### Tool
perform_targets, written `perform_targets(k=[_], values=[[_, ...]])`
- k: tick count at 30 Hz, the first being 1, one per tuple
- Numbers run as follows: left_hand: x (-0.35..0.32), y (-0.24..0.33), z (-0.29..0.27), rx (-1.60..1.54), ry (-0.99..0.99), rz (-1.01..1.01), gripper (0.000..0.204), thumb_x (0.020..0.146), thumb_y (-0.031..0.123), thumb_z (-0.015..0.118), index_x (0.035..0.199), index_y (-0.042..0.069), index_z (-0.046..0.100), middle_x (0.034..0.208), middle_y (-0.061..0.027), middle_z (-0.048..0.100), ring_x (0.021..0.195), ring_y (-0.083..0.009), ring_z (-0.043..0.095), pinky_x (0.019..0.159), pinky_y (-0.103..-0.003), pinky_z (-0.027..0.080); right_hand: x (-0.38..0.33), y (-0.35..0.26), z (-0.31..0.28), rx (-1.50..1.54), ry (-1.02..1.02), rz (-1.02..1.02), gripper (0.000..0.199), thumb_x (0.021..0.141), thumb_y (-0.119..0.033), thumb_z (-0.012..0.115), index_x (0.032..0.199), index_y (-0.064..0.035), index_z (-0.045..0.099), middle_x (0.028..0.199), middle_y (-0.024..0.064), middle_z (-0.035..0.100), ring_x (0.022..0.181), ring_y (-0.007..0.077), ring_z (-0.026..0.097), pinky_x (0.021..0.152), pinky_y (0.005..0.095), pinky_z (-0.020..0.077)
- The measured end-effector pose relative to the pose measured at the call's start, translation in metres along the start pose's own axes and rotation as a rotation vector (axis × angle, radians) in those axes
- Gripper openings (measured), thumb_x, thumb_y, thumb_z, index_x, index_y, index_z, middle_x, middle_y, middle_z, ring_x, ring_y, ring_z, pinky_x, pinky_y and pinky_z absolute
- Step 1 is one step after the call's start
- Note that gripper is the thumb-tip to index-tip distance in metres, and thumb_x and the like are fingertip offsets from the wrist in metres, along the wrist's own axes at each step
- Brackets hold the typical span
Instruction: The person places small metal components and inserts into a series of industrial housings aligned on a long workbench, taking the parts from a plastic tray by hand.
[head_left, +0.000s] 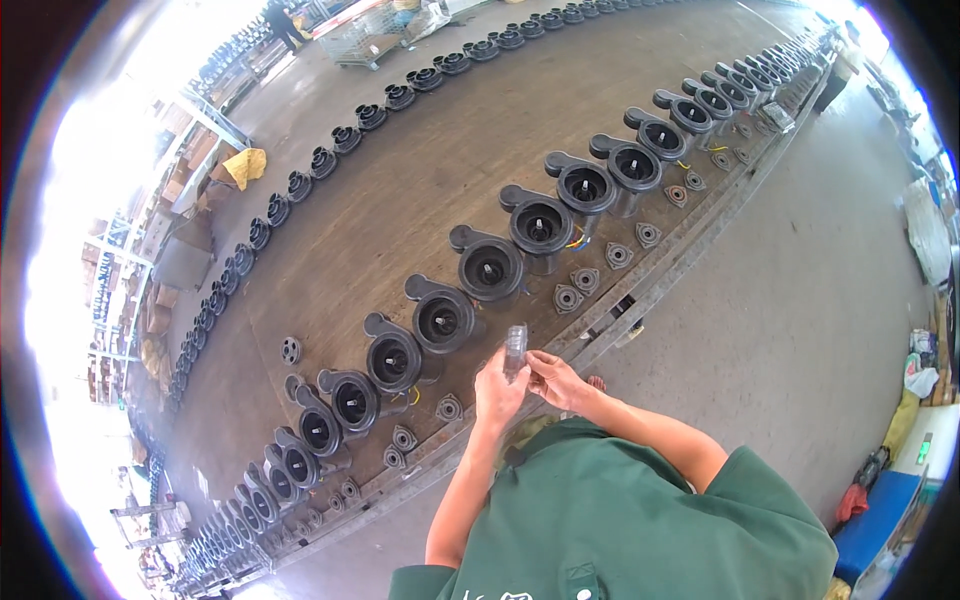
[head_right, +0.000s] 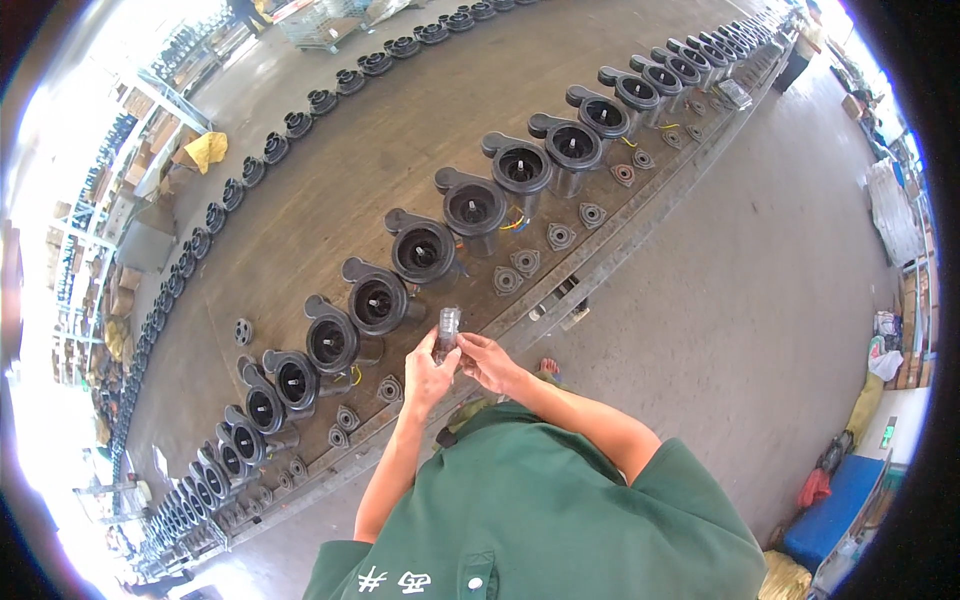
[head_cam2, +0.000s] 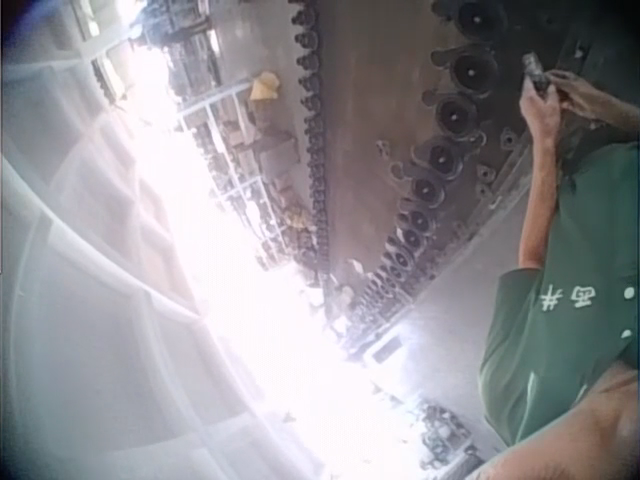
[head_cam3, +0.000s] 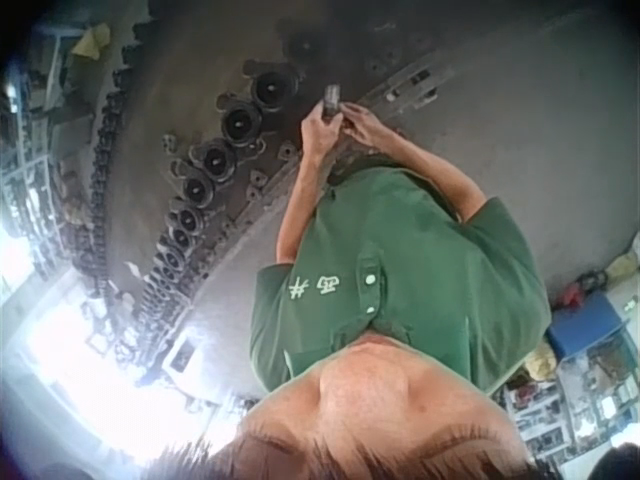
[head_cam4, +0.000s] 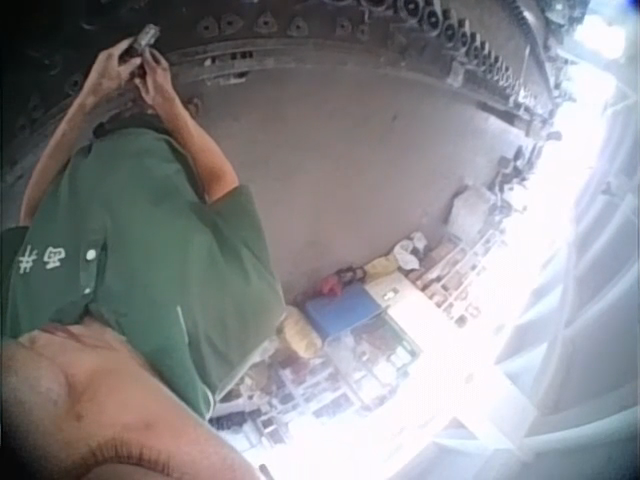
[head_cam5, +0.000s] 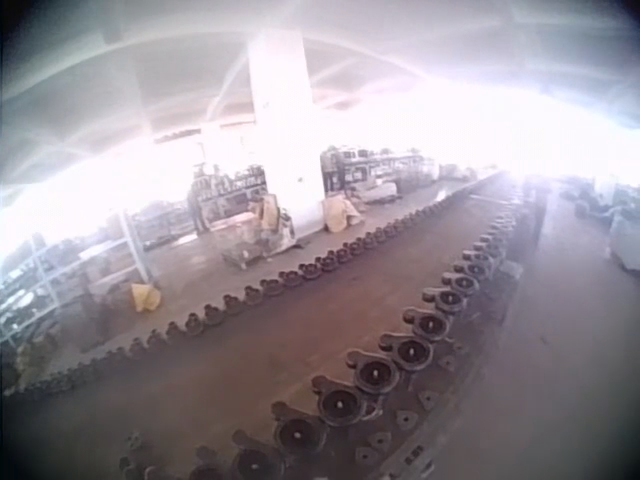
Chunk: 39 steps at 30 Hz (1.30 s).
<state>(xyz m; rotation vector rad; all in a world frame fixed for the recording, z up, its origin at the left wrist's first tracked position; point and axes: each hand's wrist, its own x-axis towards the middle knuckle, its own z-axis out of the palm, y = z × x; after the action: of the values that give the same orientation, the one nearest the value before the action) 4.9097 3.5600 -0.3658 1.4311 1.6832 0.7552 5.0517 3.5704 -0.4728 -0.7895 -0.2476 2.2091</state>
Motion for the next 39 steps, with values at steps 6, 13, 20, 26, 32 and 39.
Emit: perform_targets(k=[6,13,20,26,32,39], values=[[0.002,-0.008,-0.002,-0.013,-0.034,0.011,0.054,0.085,0.015,0.073,0.134,-0.003,0.060,0.096,-0.0129,0.073,0.085,-0.0131,0.069,0.078,-0.030,0.056,-0.001,-0.001,0.002,-0.005,-0.008,0.002,0.024,0.104,-0.033,0.062,0.118,-0.0140,0.067,0.092,-0.0066,0.068,0.075,0.0040,0.060,0.061,0.0208,0.0457],[0.009,-0.031,-0.005,-0.173,-0.119,-0.044,0.058,0.085,0.007,0.074,0.137,-0.009,0.056,0.110,-0.0107,0.073,0.099,-0.0146,0.069,0.091,-0.030,0.055,-0.003,-0.001,0.002,-0.036,-0.030,0.001,0.021,0.105,-0.032,0.061,0.114,-0.0152,0.069,0.091,-0.0079,0.067,0.074,0.0035,0.057,0.062,0.0212,0.0435],[0.012,-0.035,-0.005,-0.269,-0.168,-0.047,0.056,0.085,0.000,0.073,0.138,-0.010,0.055,0.115,-0.0116,0.072,0.102,-0.0156,0.068,0.093,-0.030,0.055,-0.005,-0.002,-0.002,-0.070,-0.020,-0.011,0.022,0.105,-0.033,0.061,0.114,-0.0149,0.069,0.089,-0.0080,0.065,0.075,0.0036,0.054,0.064,0.0215,0.0415],[0.012,-0.045,-0.004,-0.329,-0.176,-0.046,0.053,0.087,-0.001,0.070,0.137,-0.010,0.055,0.116,-0.0109,0.071,0.103,-0.0151,0.068,0.092,-0.030,0.055,-0.005,-0.001,-0.002,-0.100,-0.015,-0.023,0.025,0.104,-0.035,0.062,0.115,-0.0133,0.069,0.089,-0.0066,0.064,0.075,0.0044,0.054,0.064,0.0219,0.0420],[0.012,-0.052,-0.004,-0.263,-0.170,-0.007,0.050,0.090,-0.002,0.069,0.137,-0.009,0.055,0.117,-0.0114,0.071,0.105,-0.0157,0.067,0.091,-0.029,0.055,-0.009,-0.006,-0.002,-0.197,-0.055,-0.060,0.027,0.101,-0.024,0.067,0.123,-0.0081,0.067,0.098,-0.0026,0.068,0.082,0.0063,0.060,0.068,0.0232,0.0459],[0.008,-0.066,-0.001,-0.256,-0.144,0.048,0.056,0.091,-0.003,0.067,0.143,-0.007,0.047,0.127,-0.0156,0.067,0.113,-0.0205,0.067,0.096,-0.034,0.055,-0.020,-0.013,0.007,-0.302,-0.141,-0.152,0.039,0.091,-0.001,0.072,0.129,-0.0032,0.064,0.110,0.0025,0.071,0.096,0.0102,0.066,0.083,0.0264,0.0527]])
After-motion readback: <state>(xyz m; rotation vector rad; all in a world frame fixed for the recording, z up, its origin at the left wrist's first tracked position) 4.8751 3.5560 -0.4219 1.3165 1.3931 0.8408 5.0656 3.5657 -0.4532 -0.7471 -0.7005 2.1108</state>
